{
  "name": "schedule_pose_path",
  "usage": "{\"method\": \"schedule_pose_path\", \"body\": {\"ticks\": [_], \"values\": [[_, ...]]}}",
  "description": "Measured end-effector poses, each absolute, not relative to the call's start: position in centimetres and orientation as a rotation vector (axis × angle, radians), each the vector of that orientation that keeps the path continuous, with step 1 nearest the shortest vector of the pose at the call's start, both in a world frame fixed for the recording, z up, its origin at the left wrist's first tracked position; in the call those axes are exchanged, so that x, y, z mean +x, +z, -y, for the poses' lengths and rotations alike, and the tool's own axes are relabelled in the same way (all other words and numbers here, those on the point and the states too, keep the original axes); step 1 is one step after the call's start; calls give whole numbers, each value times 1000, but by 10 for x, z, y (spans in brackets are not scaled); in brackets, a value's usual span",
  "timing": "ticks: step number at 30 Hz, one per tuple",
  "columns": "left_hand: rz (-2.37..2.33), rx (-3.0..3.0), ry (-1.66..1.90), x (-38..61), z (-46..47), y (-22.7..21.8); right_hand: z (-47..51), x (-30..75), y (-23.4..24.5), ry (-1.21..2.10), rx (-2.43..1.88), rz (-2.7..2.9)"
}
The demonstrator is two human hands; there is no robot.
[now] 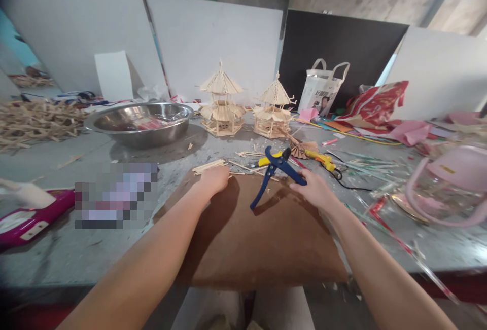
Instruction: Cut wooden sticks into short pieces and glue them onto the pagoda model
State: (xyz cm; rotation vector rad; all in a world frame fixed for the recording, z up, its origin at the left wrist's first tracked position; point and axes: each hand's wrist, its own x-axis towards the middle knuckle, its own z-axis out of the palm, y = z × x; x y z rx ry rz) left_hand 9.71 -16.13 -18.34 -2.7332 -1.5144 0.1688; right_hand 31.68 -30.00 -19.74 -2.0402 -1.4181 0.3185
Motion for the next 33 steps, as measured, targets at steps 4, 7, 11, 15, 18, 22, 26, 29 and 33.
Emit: {"method": "schedule_pose_path", "body": {"ticks": [4,7,11,15,18,22,26,29,33], "values": [[1461,-2761,91,98,161,-189,296,333,-196,274,-2124,1394],[1441,-2777,2,99,161,-192,298,337,-194,418,-2115,1289],[1426,-2840,-115,103,162,-195,295,347,-198,575,-2074,1077],[1374,-2856,-202,106,159,-199,284,369,-213,544,-2112,1003],[1323,-2853,-138,105,155,-202,277,383,-224,459,-2224,1072],[1317,-2825,-105,104,150,-205,275,383,-223,264,-2476,1175],[1331,-2831,-95,103,147,-206,274,365,-209,-18,-2687,1209],[1360,-2835,-78,103,145,-207,268,346,-200,-187,-2639,1324],[1352,-2868,-74,103,141,-209,248,313,-194,-221,-2386,1719]]}}
